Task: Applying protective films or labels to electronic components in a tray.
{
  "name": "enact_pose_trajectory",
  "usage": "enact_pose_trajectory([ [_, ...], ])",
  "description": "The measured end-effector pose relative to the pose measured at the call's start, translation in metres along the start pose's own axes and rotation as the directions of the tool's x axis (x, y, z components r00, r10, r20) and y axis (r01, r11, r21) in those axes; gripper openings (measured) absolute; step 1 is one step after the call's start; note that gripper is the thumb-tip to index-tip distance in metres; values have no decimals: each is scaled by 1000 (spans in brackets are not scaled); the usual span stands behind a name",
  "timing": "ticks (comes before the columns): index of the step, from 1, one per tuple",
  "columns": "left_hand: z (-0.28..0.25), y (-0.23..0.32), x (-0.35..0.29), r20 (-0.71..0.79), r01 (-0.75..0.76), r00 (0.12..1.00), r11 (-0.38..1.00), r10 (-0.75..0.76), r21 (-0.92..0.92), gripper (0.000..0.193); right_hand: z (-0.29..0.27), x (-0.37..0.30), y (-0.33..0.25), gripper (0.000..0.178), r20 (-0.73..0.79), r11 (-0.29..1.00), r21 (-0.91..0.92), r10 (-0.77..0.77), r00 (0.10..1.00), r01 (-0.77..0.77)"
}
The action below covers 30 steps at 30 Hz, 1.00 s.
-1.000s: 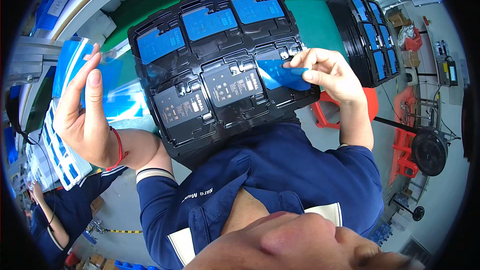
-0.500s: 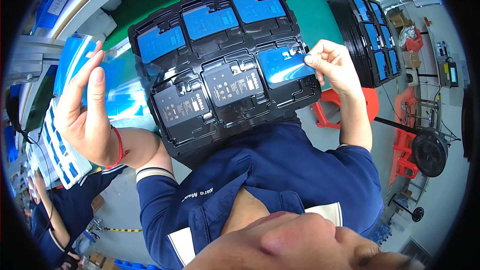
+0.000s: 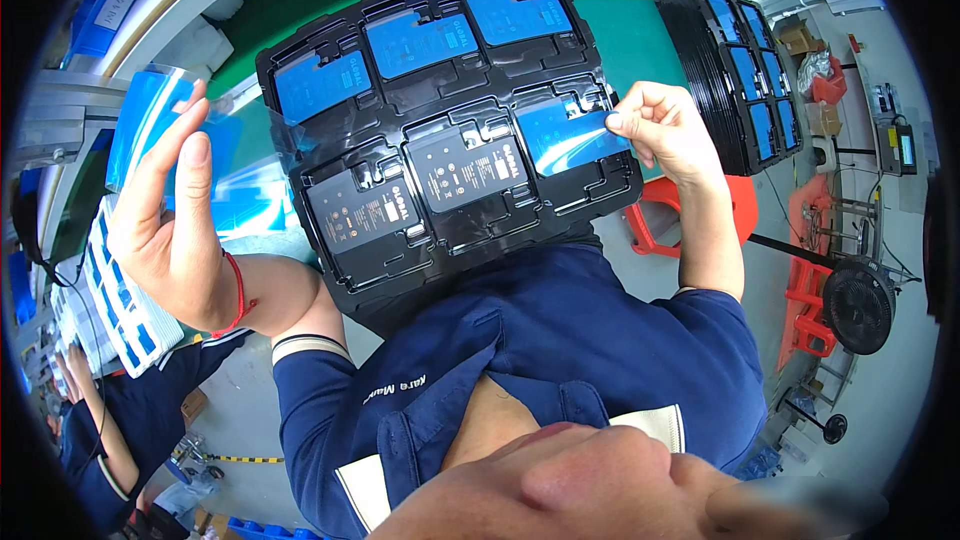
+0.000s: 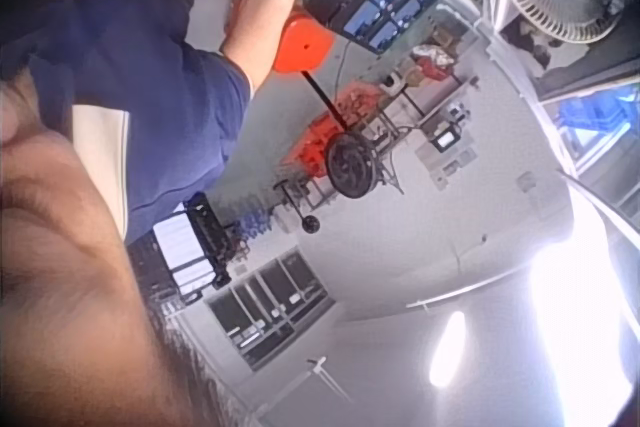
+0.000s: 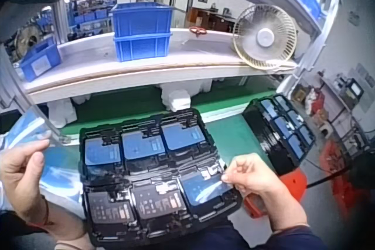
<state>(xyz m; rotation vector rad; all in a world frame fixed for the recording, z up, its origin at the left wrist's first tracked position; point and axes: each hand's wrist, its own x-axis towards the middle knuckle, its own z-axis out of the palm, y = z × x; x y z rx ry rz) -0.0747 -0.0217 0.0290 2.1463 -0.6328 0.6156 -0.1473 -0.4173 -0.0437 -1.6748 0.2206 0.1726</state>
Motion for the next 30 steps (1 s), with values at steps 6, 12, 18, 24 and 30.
enact_pose_trajectory([
  [6, 0, 0, 0, -2, 2, 1000, 1000, -2, -17, 20, 0, 0, 0, 15, 5, 1000, -4, -1, 1000, 1],
  [12, 1, -1, 0, -6, 8, 1000, 1000, -9, -25, 21, -1, 0, 0, 14, 1, 1000, -23, 9, 1000, -9],
  [18, -1, 1, 0, 8, 4, 1000, 1000, -4, -13, 21, 5, -3, -5, 12, -36, 989, -145, -13, 999, 7],
  [24, -2, 0, -2, 3, 14, 1000, 1000, -13, -6, 21, 11, -7, -12, 10, -44, 967, -254, -34, 998, 22],
  [30, -2, -1, -1, -2, 1, 1000, 1000, -1, -18, 20, 20, -8, -3, 12, -110, 833, -542, -202, 973, 111],
])
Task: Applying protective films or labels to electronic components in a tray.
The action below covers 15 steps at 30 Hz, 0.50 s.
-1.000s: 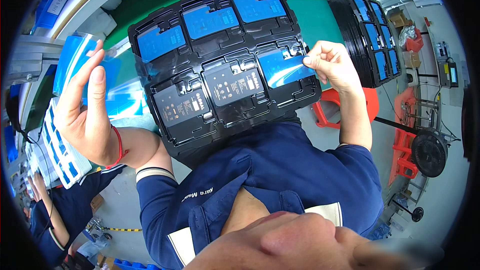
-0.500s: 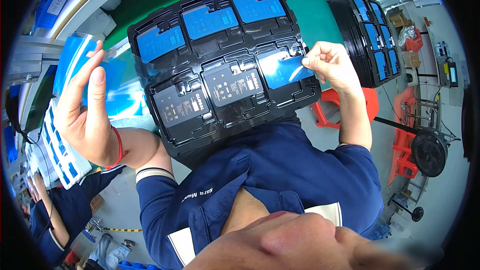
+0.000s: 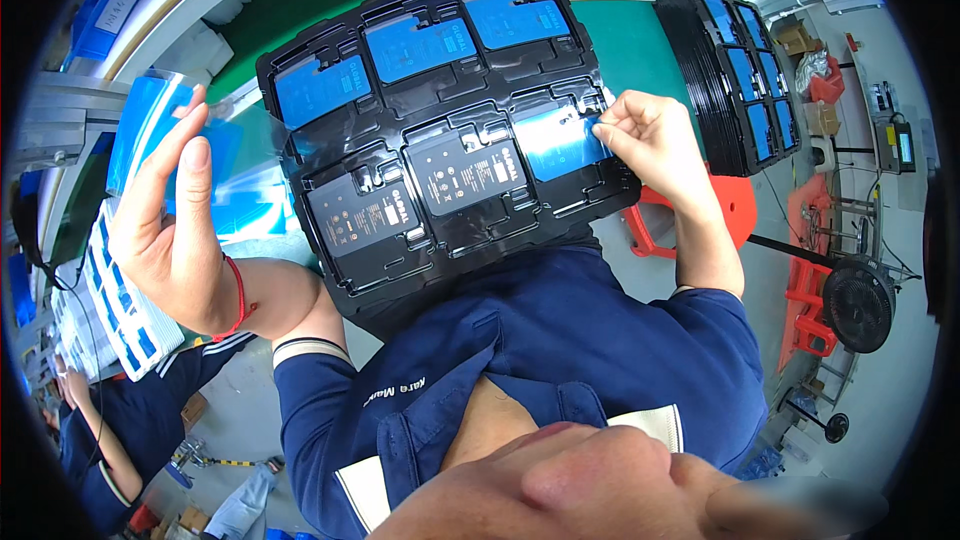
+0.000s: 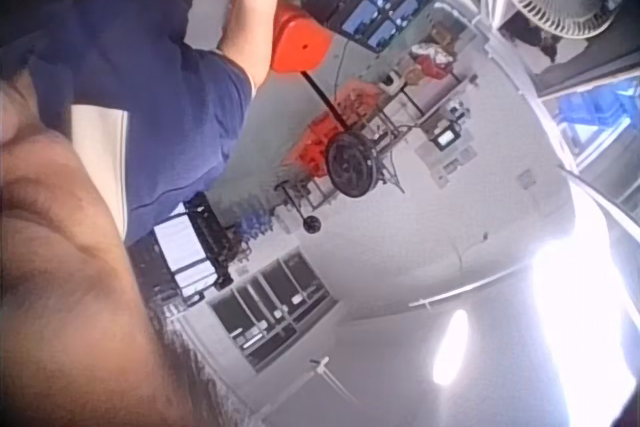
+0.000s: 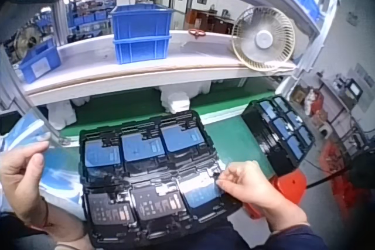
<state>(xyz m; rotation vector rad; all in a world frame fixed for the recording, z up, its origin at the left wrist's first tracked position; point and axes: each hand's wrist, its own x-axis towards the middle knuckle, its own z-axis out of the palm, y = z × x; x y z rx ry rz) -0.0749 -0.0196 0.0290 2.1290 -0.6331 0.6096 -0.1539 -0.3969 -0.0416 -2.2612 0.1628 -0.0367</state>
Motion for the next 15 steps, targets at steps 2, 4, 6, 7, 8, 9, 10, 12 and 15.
enact_pose_trajectory([
  [2, 1, 0, 1, -19, -12, 1000, 1000, 12, 4, 19, 0, -4, -21, 18, -45, 986, -162, -45, 998, 37],
  [4, 4, -1, 3, -37, -16, 999, 1000, 17, 14, 19, 0, -2, -28, 42, -103, 904, -418, -138, 985, 83],
  [6, 4, 2, 6, -24, 6, 1000, 998, -4, 63, 23, -5, 6, -35, 43, -126, 885, -458, -163, 979, 89],
  [7, 6, 2, 7, -33, 3, 999, 998, -1, 68, 23, -8, 10, -40, 45, -146, 865, -493, -186, 972, 92],
  [8, 9, 3, 8, -44, 12, 999, 998, -15, -58, 26, -11, 14, -45, 42, -157, 872, -451, -286, 945, 189],
  [9, 10, 3, 7, -64, 15, 998, 985, -26, -172, 30, -11, 18, -56, 42, -158, 869, -443, -315, 936, 218],
  [10, 14, 4, 4, -25, 93, 994, 935, -108, -344, 39, -10, 20, -69, 40, -140, 880, -355, -385, 912, 317],
  [12, 38, -1, 12, 28, 73, 997, 842, -69, -535, 49, -2, 31, -85, 35, -118, 850, -197, -516, 849, 489],
  [15, 60, -9, 18, 142, 90, 990, 835, -15, -542, 63, 19, 56, -125, 38, 55, 800, -114, -587, 808, 589],
])
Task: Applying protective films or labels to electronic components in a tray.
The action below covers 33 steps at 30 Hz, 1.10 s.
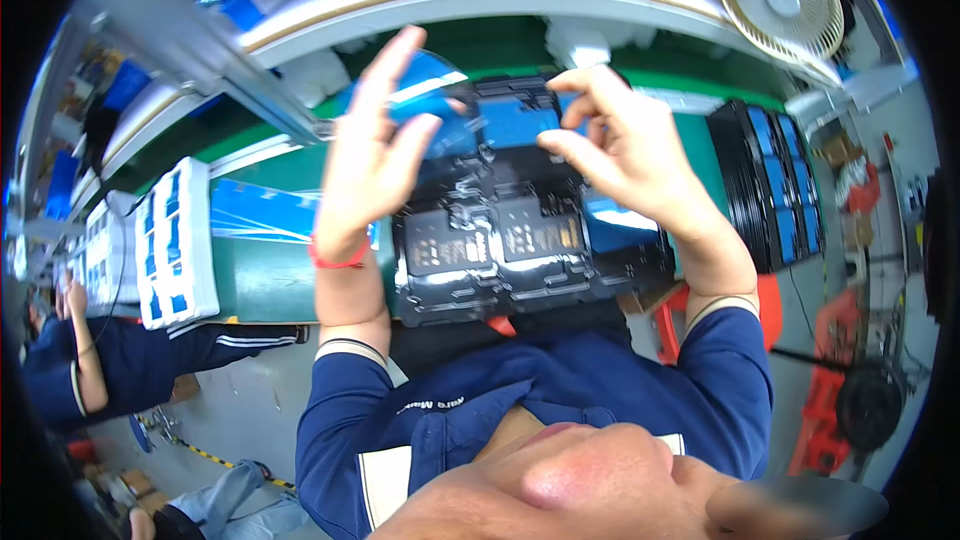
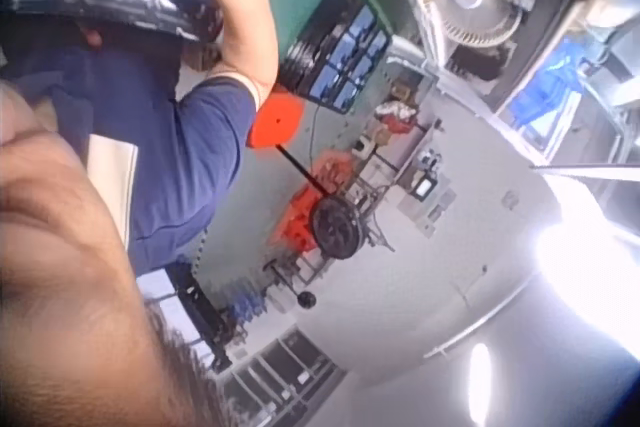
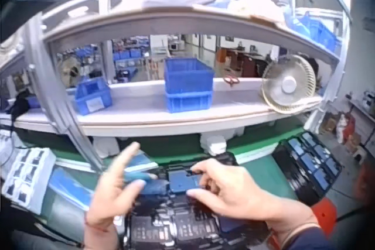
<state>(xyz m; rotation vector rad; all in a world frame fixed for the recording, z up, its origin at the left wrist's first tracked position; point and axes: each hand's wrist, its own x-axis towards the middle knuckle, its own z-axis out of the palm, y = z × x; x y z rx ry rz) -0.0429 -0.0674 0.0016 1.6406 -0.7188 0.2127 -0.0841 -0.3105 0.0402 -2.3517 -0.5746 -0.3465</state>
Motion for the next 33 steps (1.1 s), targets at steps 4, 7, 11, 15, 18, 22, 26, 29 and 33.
enact_pose_trajectory([
  [4, 7, -2, 3, 80, -107, 992, 982, 95, 158, 71, 39, 48, -8, 60, -53, 953, 197, -224, 973, 231],
  [7, 1, 1, 2, 145, -121, 986, 962, 87, 244, 75, 68, 65, 9, 57, 27, 863, 482, -186, 982, 151],
  [11, 4, -4, 6, 240, -118, 969, 960, 55, 253, 79, 70, 55, 26, 42, 62, 733, 681, -75, 995, 13],
  [15, 6, 3, 2, 246, 44, 962, 955, -120, 295, 89, 63, 43, 27, 25, 109, 733, 675, 15, 994, -86],
  [18, 6, 8, 2, 110, -50, 993, 989, 35, 136, 91, 62, 41, 31, 13, 2, 820, 572, -43, 999, 34],
  [22, -2, -4, 3, 177, 71, 981, 997, -75, 27, 67, 61, 40, 27, 11, -32, 821, 562, -102, 994, 102],
  [26, 8, -20, 8, 95, 33, 995, 995, -24, -90, 10, 64, 38, 29, 10, -63, 830, 552, -58, 996, 83],
  [29, 5, -15, 7, 51, 21, 998, 1000, -21, 2, 10, 66, 40, 29, 11, -108, 822, 557, -66, 992, 115],
  [33, 6, -16, 7, 11, -26, 1000, 998, 25, 66, 13, 64, 41, 22, 11, -172, 857, 467, -155, 973, 219],
])
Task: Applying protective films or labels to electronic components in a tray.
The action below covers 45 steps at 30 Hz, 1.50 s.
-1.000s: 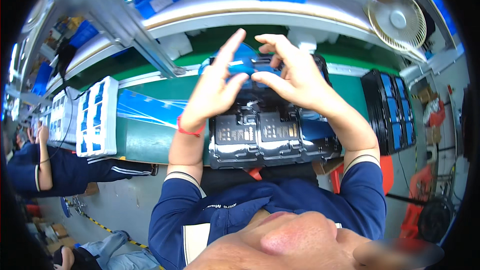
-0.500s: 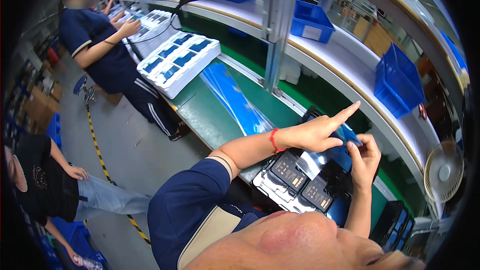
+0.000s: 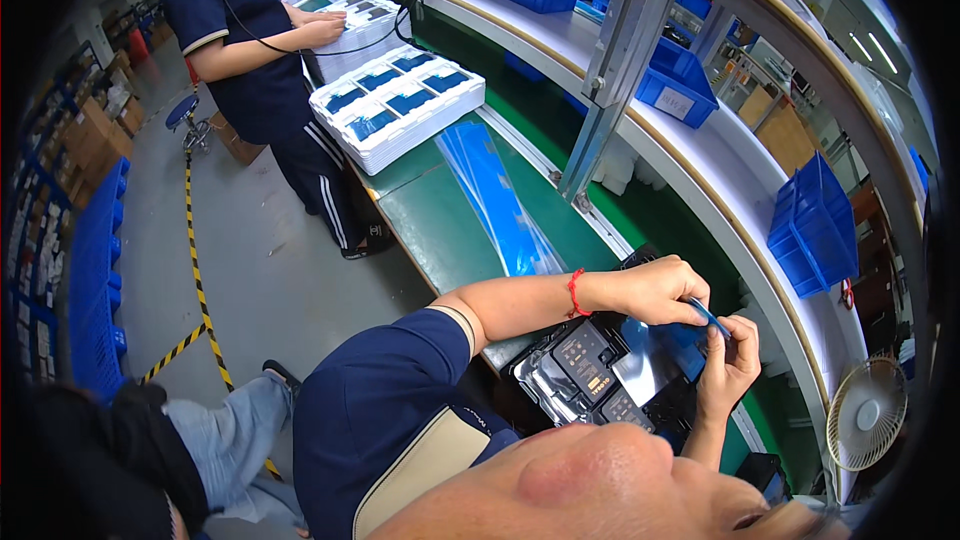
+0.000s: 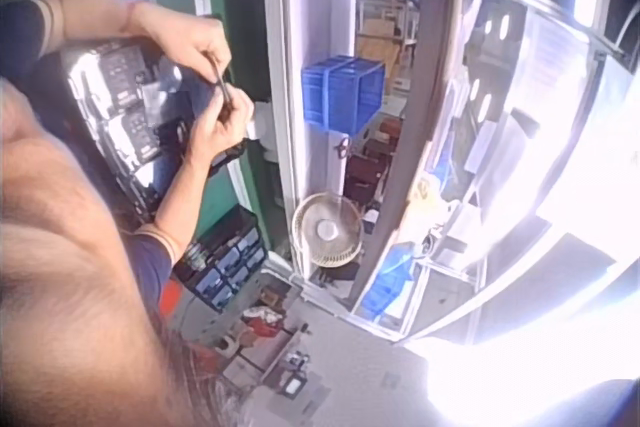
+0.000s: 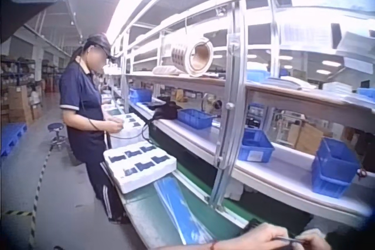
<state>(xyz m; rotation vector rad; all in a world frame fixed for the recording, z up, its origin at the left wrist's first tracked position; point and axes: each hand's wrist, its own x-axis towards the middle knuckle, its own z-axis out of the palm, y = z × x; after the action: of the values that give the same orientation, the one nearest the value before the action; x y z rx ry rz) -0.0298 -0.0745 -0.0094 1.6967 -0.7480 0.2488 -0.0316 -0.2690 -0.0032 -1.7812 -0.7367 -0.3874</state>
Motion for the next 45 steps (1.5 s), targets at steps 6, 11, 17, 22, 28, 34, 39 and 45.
enact_pose_trajectory([
  [6, 0, 0, -1, -32, -31, 999, 993, 34, 116, 20, 2, 0, -5, 11, -23, 982, -133, -139, 990, 135],
  [11, 0, 2, -2, -86, -23, 995, 973, 44, 230, 29, -3, 0, -4, 9, 35, 958, -204, -197, 980, 200],
  [17, 0, -4, -2, -50, -109, 989, 919, 138, 379, 37, -4, 1, -3, 8, -2, 951, -223, -219, 976, 213],
  [22, -5, -2, -2, -26, -10, 999, 923, 22, 384, 51, -7, 1, -2, 5, -91, 986, -59, -163, 982, 158],
  [28, -31, -15, 7, -231, 197, 969, 846, -90, 496, 73, -51, 5, 35, 11, -411, 922, 374, 73, 909, 96],
  [34, -48, -24, 8, -386, 256, 921, 820, -47, 512, 57, -58, 10, 30, 8, -461, 913, 394, 100, 882, 103],
  [39, -21, -21, 9, -173, -4, 980, 892, 93, 453, 43, -26, 4, 15, 49, -284, 980, 196, 91, 954, -35],
  [45, -3, -13, 3, 56, -76, 997, 916, 59, 393, 52, -5, -4, 4, 69, 54, 992, -121, -18, 998, 24],
])
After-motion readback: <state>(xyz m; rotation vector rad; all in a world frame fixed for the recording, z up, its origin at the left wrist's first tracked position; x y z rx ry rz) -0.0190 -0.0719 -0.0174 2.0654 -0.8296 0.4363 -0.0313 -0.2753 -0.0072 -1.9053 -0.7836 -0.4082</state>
